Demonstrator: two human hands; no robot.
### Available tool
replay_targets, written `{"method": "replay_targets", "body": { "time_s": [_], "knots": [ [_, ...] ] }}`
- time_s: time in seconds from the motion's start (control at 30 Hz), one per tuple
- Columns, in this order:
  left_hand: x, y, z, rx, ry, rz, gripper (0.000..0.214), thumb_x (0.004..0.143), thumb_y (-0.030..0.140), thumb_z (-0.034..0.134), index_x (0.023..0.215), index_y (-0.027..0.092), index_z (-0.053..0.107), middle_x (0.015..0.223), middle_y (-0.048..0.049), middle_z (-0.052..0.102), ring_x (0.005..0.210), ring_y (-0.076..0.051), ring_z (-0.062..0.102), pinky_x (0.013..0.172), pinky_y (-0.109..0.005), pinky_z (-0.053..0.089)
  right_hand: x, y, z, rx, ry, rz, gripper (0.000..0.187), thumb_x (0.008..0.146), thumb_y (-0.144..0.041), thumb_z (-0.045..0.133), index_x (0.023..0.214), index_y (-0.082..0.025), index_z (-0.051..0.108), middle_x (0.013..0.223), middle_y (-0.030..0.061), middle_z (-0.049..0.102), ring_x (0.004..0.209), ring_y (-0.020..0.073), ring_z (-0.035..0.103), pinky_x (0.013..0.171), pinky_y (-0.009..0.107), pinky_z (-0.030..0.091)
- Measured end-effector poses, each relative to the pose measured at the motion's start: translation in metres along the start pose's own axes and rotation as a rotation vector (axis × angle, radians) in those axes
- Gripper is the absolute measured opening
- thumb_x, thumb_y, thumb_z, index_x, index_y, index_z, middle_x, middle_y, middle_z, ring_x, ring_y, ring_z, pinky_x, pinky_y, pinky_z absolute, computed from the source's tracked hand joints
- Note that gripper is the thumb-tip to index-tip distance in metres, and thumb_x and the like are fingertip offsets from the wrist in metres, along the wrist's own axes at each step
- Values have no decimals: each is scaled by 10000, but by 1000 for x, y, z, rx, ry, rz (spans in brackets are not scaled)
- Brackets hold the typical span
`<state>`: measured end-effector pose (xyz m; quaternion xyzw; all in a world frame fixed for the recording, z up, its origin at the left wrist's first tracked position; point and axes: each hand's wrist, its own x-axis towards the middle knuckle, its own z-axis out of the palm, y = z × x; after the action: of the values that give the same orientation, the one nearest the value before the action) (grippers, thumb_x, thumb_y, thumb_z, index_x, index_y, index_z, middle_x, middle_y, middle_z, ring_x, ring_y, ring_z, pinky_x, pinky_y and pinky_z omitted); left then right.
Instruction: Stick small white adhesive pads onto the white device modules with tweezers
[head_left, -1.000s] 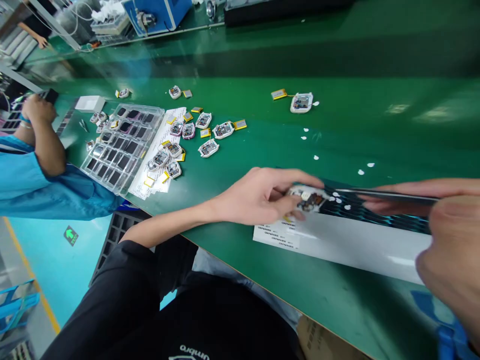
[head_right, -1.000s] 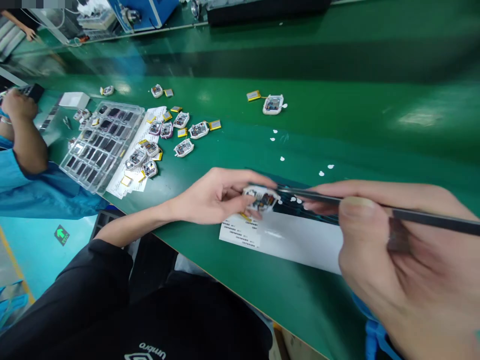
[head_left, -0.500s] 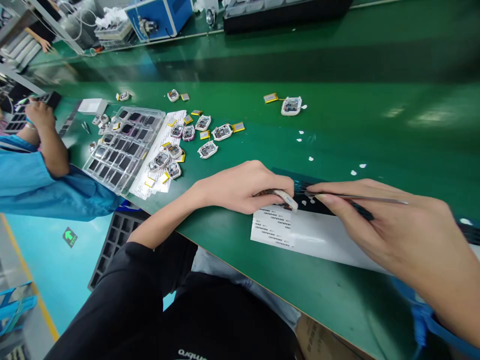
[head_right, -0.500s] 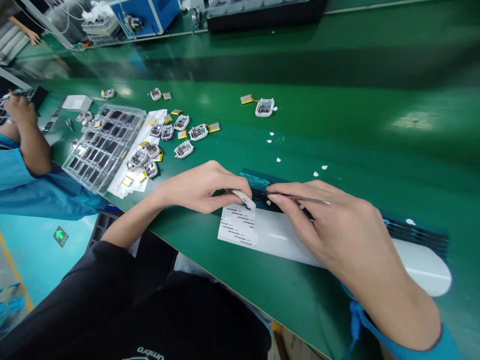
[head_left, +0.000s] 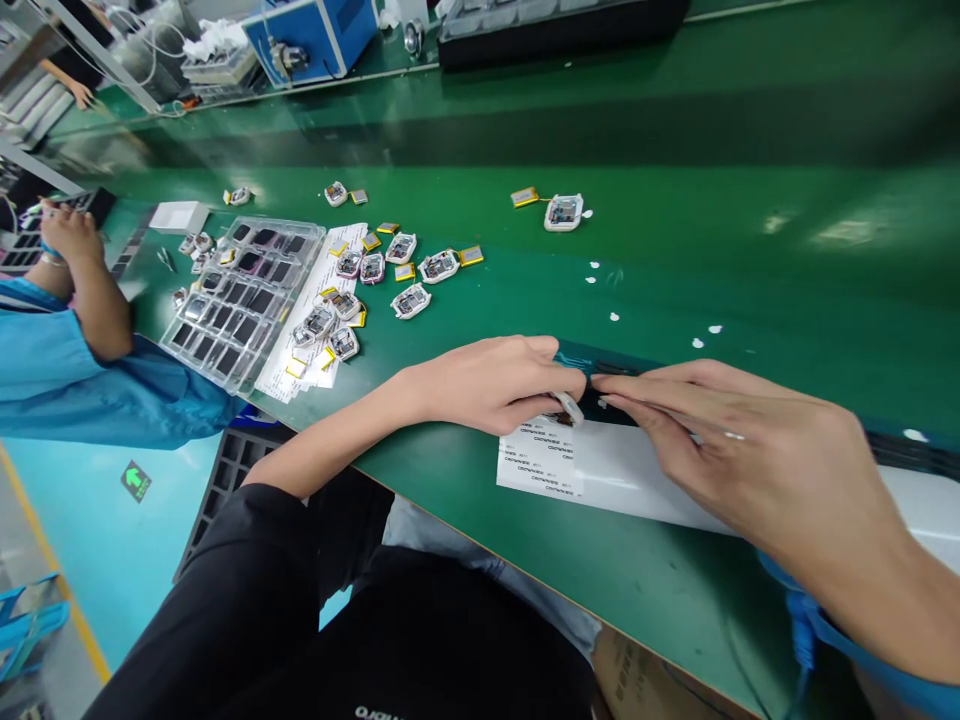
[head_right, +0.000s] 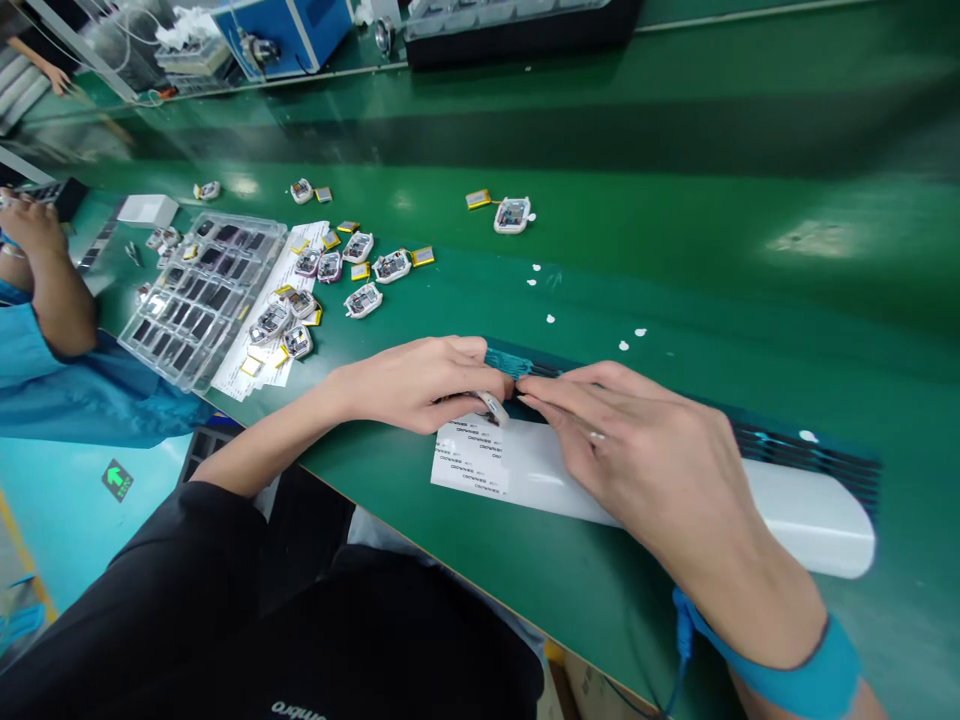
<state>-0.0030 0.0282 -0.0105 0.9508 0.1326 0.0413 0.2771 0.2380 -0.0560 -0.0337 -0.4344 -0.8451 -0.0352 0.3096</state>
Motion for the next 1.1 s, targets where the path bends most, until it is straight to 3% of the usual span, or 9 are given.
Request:
{"method": "replay_targets", "body": {
  "time_s": [0.2,0.3,0.37,0.5,0.6,0.7,0.83,1.0,1.1],
  "knots": [
    [-1,5,-4,70,-4,-18,288,1073,227,457,1088,182,742,941,-91,781,1002,-258,595,754,-374,367,-1,-5,-12,-31,158,55,407,908,-64,716,1228,-316,715,999,-38,819,803,149,749,636,295,566],
    [-3,11,-10,-130,41,37,233,1050,245,508,1026,199,735,1022,-73,809,1052,-241,618,835,-373,405,-1,-6,-18,18,173,124,506,889,-81,754,1312,-354,701,1058,-5,818,814,171,730,676,328,568],
    [-3,11,-12,-405,240,-22,210,1051,323,530,1053,211,708,1048,-65,804,987,-203,648,851,-349,447,-1,-5,-19,11,191,138,560,894,-95,749,1364,-393,684,1047,-15,818,812,179,729,664,333,554],
    [3,-4,-10,-933,730,-449,157,1038,319,532,1064,190,618,855,-40,759,616,-108,518,634,-278,392,-3,-7,-20,-18,183,176,571,913,-142,734,1399,-434,665,1069,-23,817,818,196,738,673,352,557],
    [9,-15,-5,-1327,630,-620,84,994,204,538,937,168,588,770,-48,753,543,-83,467,602,-258,380,-5,-12,-25,-20,154,200,590,938,-193,715,1457,-455,618,1112,4,811,852,228,744,712,391,573],
    [13,-12,0,-1554,484,-585,135,974,263,597,905,151,628,785,-66,770,570,-93,524,602,-263,406,-5,-16,-31,-30,129,158,677,951,-197,682,1541,-486,518,1181,5,801,889,255,751,750,428,598],
    [13,-1,7,-1510,463,-512,219,916,354,732,890,144,678,820,-44,768,595,-78,517,589,-254,382,-8,-16,-33,-46,125,71,684,980,-200,607,1587,-476,455,1226,2,789,917,258,751,758,446,622],
    [11,0,15,-1282,619,-577,219,811,324,841,832,131,740,688,42,646,585,-42,445,568,-229,328,-14,-10,-28,-93,122,-49,570,1051,-301,484,1610,-403,445,1251,-31,780,963,233,748,750,414,651],
    [12,2,14,-1341,696,-567,341,680,340,948,817,124,723,680,47,654,603,-46,545,635,-229,441,-12,-10,-23,-113,147,-128,546,1064,-342,468,1605,-413,444,1184,-78,793,977,214,752,714,368,661]
  ]
}}
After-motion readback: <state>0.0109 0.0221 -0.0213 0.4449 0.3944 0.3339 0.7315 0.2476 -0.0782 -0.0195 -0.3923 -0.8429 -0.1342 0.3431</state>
